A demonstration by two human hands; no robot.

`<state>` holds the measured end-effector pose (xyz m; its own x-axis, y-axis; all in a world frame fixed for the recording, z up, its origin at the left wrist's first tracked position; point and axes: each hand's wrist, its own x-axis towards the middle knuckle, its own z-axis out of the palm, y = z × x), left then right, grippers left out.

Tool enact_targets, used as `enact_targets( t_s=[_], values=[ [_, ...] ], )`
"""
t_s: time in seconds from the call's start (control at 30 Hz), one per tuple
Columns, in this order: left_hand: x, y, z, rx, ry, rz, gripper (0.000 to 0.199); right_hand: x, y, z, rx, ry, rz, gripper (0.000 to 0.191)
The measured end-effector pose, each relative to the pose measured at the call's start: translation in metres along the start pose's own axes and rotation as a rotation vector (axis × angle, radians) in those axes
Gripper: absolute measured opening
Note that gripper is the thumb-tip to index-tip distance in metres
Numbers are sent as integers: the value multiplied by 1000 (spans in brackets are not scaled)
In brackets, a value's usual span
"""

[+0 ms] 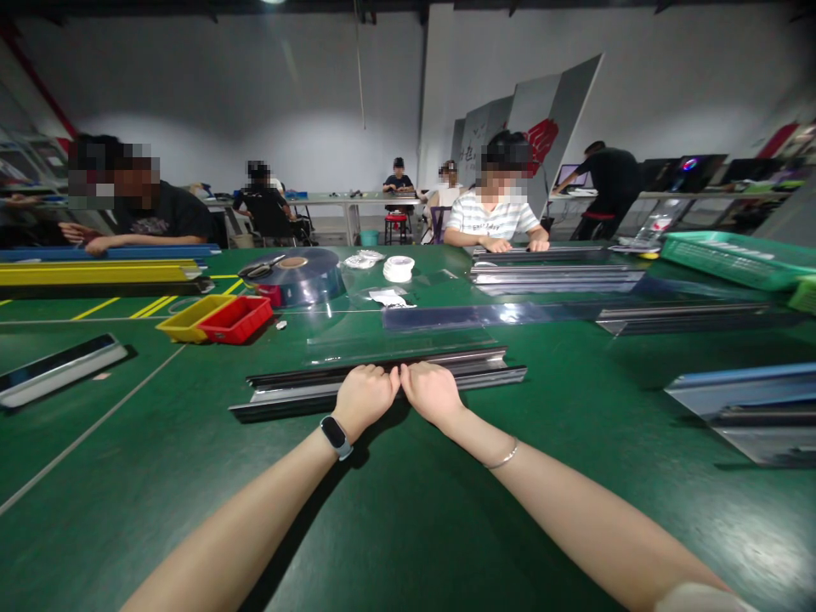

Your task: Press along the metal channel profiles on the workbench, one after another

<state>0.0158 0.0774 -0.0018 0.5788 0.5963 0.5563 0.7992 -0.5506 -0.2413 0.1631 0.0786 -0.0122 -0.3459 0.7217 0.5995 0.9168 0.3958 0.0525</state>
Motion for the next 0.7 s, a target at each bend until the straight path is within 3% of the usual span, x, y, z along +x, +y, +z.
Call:
enact_targets(
  t_s=[0.37, 0.7],
  values=[
    [-4, 1, -2, -29, 2, -39, 37, -2, 6, 4, -13, 12, 42, 40],
    [-12, -13, -3, 14, 25, -107, 39, -8, 40, 4, -88, 31, 117, 41]
  ],
)
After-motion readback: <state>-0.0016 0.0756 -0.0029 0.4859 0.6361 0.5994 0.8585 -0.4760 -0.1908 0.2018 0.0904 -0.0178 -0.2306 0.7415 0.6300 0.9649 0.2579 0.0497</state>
